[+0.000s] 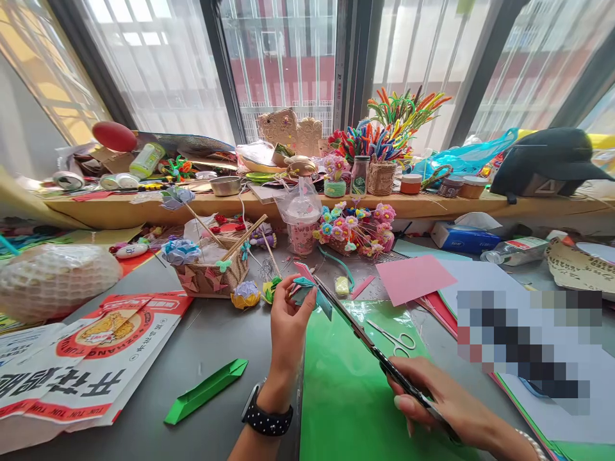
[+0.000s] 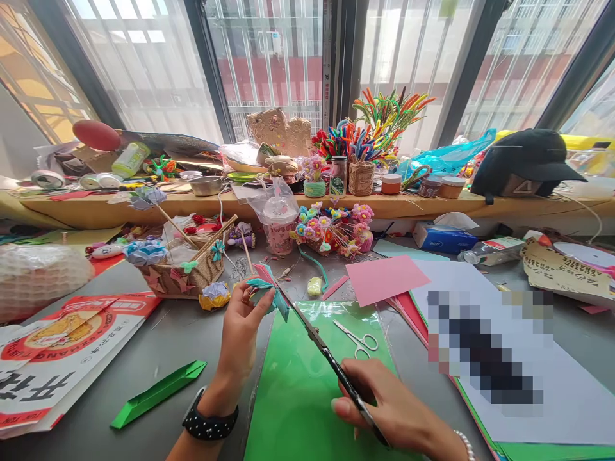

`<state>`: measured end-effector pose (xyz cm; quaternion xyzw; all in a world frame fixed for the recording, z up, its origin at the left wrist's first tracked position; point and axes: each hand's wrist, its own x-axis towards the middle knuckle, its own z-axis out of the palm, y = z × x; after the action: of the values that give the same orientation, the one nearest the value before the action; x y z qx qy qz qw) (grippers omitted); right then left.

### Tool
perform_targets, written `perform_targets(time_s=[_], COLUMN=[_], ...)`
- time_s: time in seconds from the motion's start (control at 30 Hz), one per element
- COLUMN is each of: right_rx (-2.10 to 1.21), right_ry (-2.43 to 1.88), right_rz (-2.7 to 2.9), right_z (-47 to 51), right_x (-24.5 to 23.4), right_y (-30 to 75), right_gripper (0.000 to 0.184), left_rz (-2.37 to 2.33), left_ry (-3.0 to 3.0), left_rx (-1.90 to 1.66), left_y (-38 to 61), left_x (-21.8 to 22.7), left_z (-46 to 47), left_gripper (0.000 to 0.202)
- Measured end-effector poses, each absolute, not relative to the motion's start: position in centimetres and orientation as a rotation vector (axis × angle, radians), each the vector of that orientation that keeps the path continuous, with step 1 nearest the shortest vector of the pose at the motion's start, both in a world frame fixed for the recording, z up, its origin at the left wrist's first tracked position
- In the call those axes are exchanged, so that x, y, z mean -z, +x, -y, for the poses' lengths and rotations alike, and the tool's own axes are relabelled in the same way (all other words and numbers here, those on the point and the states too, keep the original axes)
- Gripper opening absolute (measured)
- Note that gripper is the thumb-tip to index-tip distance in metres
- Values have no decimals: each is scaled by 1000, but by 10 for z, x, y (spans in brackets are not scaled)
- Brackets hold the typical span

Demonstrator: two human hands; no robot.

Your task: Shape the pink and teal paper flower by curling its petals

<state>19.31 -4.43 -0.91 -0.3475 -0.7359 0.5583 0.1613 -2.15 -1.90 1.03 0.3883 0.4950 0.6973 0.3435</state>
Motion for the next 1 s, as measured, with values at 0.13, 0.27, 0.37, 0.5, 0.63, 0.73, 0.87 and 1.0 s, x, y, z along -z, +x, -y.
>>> perform_targets(time_s=[0.13,0.27,0.37,0.5,0.63,0.73,0.87,1.0], right_rx=[-1522,-1417,-1362,-1372,-1389,-1392,-1407,-1391], right_ry=[-1012,-994,-995,-1009,-1015,-1044,-1062,-1068], right_rz=[2151,2210,2246,2256,2238,2227,2206,2202], right_z=[44,45,45,46,46,46,46,48], right_x=[10,9,9,9,12,13,13,16], right_y=[191,188,187,185,184,184,184,184], right_gripper=[51,53,53,53,52,50,51,52], left_rz=[-1291,-1296,-1319,-1342,-1339,-1325,-1329,-1354], left_ry=[984,930,918,905,910,931,940,953], left_rx=[-1796,-1798,-1791,-1791,-1783,-1769,-1763,-1767], left_y=[-21,-21,-20,-21,-22,-22,-20,-18], left_x=[-10,-10,-9,-7,-5,-4,-4,-4], left_z=[18,17,17,16,15,15,16,17], left_gripper=[33,34,34,34,32,33,32,31])
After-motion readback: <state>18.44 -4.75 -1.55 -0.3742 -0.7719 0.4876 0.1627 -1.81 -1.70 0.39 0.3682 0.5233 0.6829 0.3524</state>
